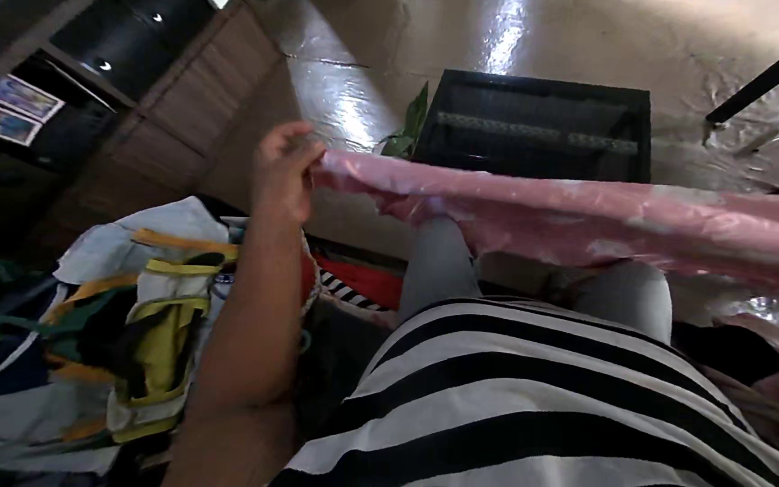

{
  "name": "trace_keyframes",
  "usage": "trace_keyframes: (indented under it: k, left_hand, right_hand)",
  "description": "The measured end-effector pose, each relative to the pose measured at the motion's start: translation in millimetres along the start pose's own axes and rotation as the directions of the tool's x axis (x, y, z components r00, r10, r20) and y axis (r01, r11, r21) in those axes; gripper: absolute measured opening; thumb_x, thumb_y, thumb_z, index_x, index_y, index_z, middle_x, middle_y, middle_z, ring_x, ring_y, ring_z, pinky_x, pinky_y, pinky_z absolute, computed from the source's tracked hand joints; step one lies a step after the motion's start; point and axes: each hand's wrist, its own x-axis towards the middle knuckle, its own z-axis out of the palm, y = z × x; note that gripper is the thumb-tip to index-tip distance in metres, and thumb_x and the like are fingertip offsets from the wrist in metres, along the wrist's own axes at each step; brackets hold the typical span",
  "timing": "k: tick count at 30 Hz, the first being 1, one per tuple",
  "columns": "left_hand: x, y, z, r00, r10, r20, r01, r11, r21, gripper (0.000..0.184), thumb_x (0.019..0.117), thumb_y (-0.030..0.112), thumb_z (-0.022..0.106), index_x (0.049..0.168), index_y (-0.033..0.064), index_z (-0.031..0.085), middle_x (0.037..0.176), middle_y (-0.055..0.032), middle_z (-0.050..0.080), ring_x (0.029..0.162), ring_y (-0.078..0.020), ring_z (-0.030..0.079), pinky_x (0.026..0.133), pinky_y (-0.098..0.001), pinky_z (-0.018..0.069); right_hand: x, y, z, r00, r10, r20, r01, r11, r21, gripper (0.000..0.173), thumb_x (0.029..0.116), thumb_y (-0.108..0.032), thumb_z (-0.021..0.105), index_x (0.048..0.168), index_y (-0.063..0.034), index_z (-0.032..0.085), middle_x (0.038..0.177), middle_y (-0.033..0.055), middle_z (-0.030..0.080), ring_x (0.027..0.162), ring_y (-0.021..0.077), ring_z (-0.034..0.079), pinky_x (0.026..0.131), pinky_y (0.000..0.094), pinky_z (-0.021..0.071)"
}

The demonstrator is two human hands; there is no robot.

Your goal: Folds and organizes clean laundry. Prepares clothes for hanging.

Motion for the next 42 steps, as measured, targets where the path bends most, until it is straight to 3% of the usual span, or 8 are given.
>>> trace_keyframes:
  k: [1, 3, 7, 13, 21, 29, 34, 42]
  left_hand:
    - [-18.5, -8.6, -7.2, 0.999, -0.045, 0.021, 0.044, 0.997, 0.059, 0.036, 0.0979, 0.013, 0.062, 0.132, 0.0084, 0.053, 0.097, 0.0018, 0.064, 0.080, -0.0070, 0.064, 0.075, -0.0298, 0.0585]
    - [-57.4, -44.5, -20.1, 0.980, -0.186, 0.066, 0.171, 0.968, 0.182, 0.037, 0.0962, 0.012, 0.062, 0.132, 0.0068, 0.054, 0.102, -0.0037, 0.066, 0.083, -0.0095, 0.064, 0.078, -0.0325, 0.0570]
    - [-123.9, -145.3, -37.6, 0.874, -0.464, 0.142, 0.392, 0.848, 0.355, 0.037, 0.0970, 0.009, 0.066, 0.132, -0.0001, 0.057, 0.110, -0.0154, 0.068, 0.092, -0.0179, 0.067, 0.085, -0.0382, 0.0569]
    - [-157.5, -151.9, -26.8, 0.871, -0.487, 0.066, 0.425, 0.815, 0.394, 0.030, 0.1004, 0.009, 0.062, 0.128, -0.0031, 0.059, 0.101, -0.0135, 0.070, 0.086, -0.0118, 0.067, 0.082, -0.0316, 0.0561]
    - [-168.7, -157.9, -33.3, 0.883, -0.454, 0.116, 0.321, 0.766, 0.557, 0.031, 0.0996, 0.011, 0.064, 0.125, -0.0058, 0.061, 0.105, -0.0194, 0.069, 0.089, -0.0180, 0.067, 0.086, -0.0373, 0.0558]
    - [-102.8, -106.7, 38.9, 0.980, -0.116, 0.161, -0.031, 0.711, 0.703, 0.064, 0.1069, 0.033, 0.051, 0.159, 0.0027, 0.031, 0.164, -0.0267, 0.027, 0.150, -0.0438, 0.030, 0.119, -0.0612, 0.0285]
    - [-100.8, -156.8, 95.7, 0.844, 0.139, 0.519, -0.506, 0.528, 0.682, 0.066, 0.1039, 0.048, 0.044, 0.159, 0.0124, 0.039, 0.169, -0.0209, 0.019, 0.156, -0.0440, 0.013, 0.119, -0.0716, 0.0138]
    - [-70.2, -140.3, 102.8, 0.762, -0.046, 0.646, -0.520, 0.550, 0.653, 0.057, 0.1057, 0.041, 0.044, 0.157, 0.0161, 0.043, 0.166, -0.0112, 0.032, 0.156, -0.0424, 0.014, 0.113, -0.0794, 0.0095]
  right_hand:
    - [3.7, 7.8, 21.8, 0.953, 0.190, -0.237, -0.153, 0.974, 0.166, 0.034, 0.1067, 0.006, 0.029, 0.133, 0.0076, 0.051, 0.109, 0.0189, 0.063, 0.095, 0.0179, 0.063, 0.096, 0.0328, 0.0510]
    - [36.9, 142.6, -29.5, 0.957, -0.222, 0.187, 0.176, 0.956, 0.234, 0.042, 0.1068, -0.012, 0.042, 0.145, 0.0059, 0.036, 0.125, 0.0117, 0.062, 0.109, 0.0118, 0.066, 0.096, 0.0328, 0.0569]
    - [23.6, 237.6, 11.9, 0.996, 0.062, 0.066, -0.073, 0.983, 0.167, 0.056, 0.0932, -0.025, 0.067, 0.145, -0.0125, 0.049, 0.117, 0.0043, 0.067, 0.094, 0.0097, 0.069, 0.081, 0.0333, 0.0615]
    - [10.8, 235.2, 18.9, 0.990, 0.117, 0.076, -0.105, 0.984, -0.145, 0.060, 0.1002, -0.020, 0.061, 0.156, -0.0147, 0.040, 0.143, 0.0228, 0.055, 0.123, 0.0351, 0.060, 0.100, 0.0573, 0.0504]
    - [-15.4, 245.5, 30.4, 0.974, 0.155, 0.167, -0.149, 0.988, -0.050, 0.066, 0.0964, -0.020, 0.069, 0.155, -0.0123, 0.040, 0.135, 0.0155, 0.061, 0.115, 0.0217, 0.064, 0.098, 0.0423, 0.0537]
    - [29.0, 174.3, 43.4, 0.986, -0.167, 0.003, 0.146, 0.853, -0.501, 0.063, 0.1083, -0.034, 0.049, 0.160, -0.0034, 0.031, 0.155, 0.0349, 0.037, 0.142, 0.0585, 0.034, 0.111, 0.0752, 0.0281]
    - [65.7, 158.2, 93.1, 0.876, -0.482, -0.004, 0.388, 0.711, -0.587, 0.066, 0.1029, -0.046, 0.048, 0.158, -0.0125, 0.039, 0.167, 0.0247, 0.023, 0.153, 0.0520, 0.015, 0.114, 0.0779, 0.0161]
    - [82.1, 201.5, 116.3, 0.876, -0.482, -0.034, 0.372, 0.718, -0.588, 0.080, 0.0982, -0.067, 0.035, 0.156, -0.0128, 0.045, 0.165, 0.0255, 0.029, 0.151, 0.0540, 0.020, 0.114, 0.0775, 0.0150]
